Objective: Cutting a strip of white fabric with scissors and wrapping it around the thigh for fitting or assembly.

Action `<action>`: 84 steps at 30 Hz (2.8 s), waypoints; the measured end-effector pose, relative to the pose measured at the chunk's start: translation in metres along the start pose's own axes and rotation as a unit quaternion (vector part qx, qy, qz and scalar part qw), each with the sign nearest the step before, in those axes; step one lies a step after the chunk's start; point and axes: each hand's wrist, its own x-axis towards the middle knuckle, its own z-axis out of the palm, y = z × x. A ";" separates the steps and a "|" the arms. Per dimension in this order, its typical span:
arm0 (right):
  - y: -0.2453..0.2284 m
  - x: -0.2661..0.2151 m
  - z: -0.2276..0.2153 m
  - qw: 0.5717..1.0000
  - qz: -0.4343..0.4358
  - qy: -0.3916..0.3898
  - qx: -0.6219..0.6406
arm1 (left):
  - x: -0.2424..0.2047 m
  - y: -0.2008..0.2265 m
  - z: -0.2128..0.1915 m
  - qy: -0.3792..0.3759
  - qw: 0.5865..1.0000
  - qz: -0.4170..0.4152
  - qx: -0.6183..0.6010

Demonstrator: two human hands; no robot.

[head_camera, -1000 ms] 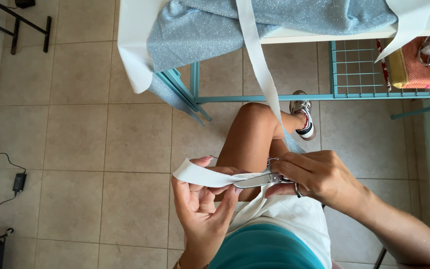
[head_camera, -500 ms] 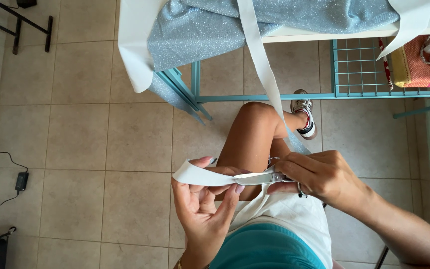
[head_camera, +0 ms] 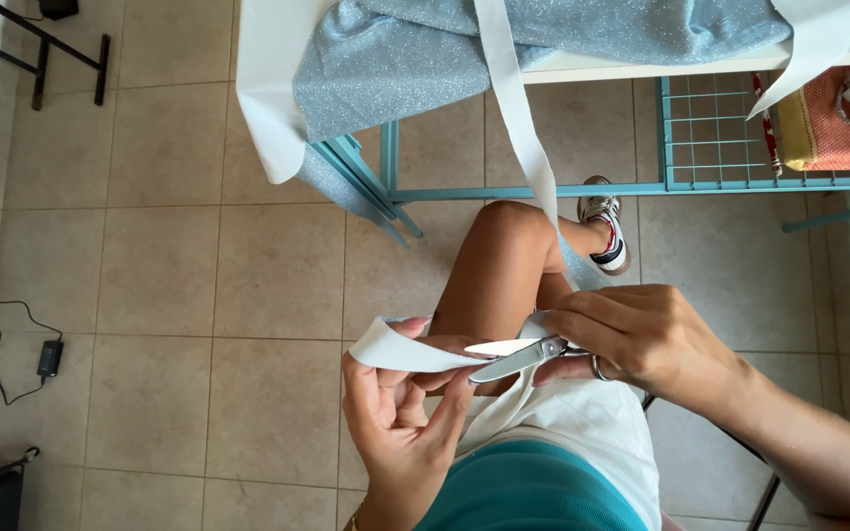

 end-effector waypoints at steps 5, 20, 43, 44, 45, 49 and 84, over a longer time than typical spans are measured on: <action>0.000 0.000 0.000 1.000 -0.008 0.011 -0.021 | -0.004 -0.010 -0.003 0.027 0.999 -0.007 0.022; -0.001 -0.003 -0.001 0.999 0.001 0.008 -0.033 | 0.009 0.011 0.012 0.003 0.999 -0.001 -0.047; 0.000 0.003 -0.001 1.000 -0.011 0.008 -0.019 | -0.005 -0.009 0.004 0.025 0.999 -0.002 0.038; 0.000 0.002 -0.001 1.000 -0.009 0.007 -0.021 | -0.004 -0.008 0.005 0.020 0.999 0.007 0.037; 0.000 0.001 -0.001 1.000 -0.006 0.006 -0.022 | -0.003 -0.006 0.006 0.016 0.999 0.017 0.036; -0.001 0.002 -0.002 1.000 -0.005 0.001 -0.016 | -0.004 -0.010 0.007 0.021 0.998 0.041 0.040; 0.000 -0.012 0.012 0.998 -0.008 0.046 -0.039 | -0.003 -0.001 0.014 0.007 0.994 0.046 0.101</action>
